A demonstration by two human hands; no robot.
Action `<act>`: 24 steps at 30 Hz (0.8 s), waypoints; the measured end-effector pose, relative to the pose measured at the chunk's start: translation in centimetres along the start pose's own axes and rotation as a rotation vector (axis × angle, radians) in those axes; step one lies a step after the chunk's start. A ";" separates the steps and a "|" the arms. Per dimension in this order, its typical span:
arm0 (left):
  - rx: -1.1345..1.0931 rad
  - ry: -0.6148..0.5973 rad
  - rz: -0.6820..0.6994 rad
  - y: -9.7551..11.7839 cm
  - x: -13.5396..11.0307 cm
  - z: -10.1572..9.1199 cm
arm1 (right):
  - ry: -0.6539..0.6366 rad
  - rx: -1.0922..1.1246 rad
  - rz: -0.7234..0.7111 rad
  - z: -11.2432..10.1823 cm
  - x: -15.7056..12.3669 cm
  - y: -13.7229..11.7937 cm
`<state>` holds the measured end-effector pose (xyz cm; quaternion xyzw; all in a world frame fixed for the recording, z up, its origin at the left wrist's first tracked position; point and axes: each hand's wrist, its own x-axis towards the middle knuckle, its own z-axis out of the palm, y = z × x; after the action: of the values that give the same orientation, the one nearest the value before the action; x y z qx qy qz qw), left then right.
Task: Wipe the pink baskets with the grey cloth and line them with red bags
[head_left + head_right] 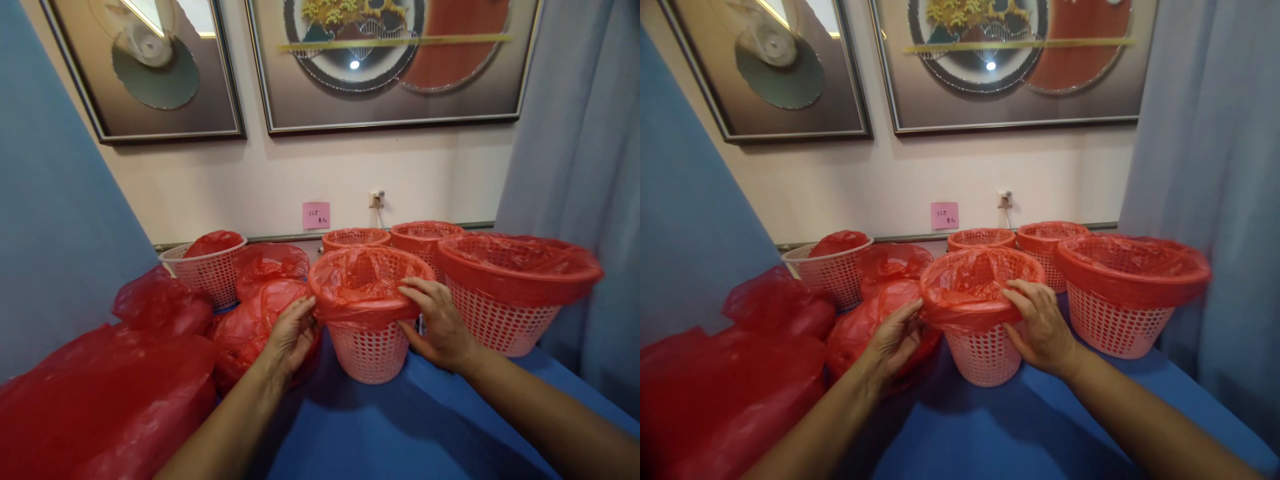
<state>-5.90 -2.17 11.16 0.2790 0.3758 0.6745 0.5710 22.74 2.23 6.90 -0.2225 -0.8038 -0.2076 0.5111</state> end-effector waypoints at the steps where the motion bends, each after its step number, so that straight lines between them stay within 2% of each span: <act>1: 0.000 0.009 0.015 -0.3 0.0 -0.1 | 0.044 -0.042 -0.001 0.2 -0.6 -0.3; 3: 0.012 0.028 0.044 -1.0 0.0 -0.4 | 0.107 -0.119 -0.016 0.5 -1.6 -1.0; 6: 0.050 0.045 0.069 -1.6 0.2 -0.9 | 0.133 -0.205 -0.031 0.7 -2.2 -1.5; 12: 0.240 0.105 0.152 -2.1 0.9 -2.5 | 0.162 -0.249 0.037 0.1 -2.3 -0.7; 15: 0.366 0.186 0.317 -1.5 1.4 -3.4 | 0.107 -0.243 0.019 0.0 -3.7 -0.9; 18: 0.474 0.247 0.525 -0.1 1.4 -3.2 | 0.014 -0.206 0.001 -0.3 -5.2 -1.4; 19: 0.549 0.226 0.607 0.5 1.3 -2.9 | -0.017 -0.181 0.005 -0.5 -5.4 -1.5; 21: 0.816 0.094 0.842 1.7 0.9 -1.7 | -0.034 -0.116 0.017 -1.3 -5.0 -1.9; 23: 1.148 -0.123 1.088 2.9 0.7 -0.2 | 0.028 -0.045 0.017 -2.1 -3.4 -2.1; 24: 1.281 -0.240 1.153 3.4 0.9 0.6 | 0.067 -0.018 0.018 -2.5 -2.3 -2.1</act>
<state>-7.53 -1.45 14.29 0.7625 0.4203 0.4833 -0.0908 24.24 -1.22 5.53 -0.2273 -0.7824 -0.2178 0.5374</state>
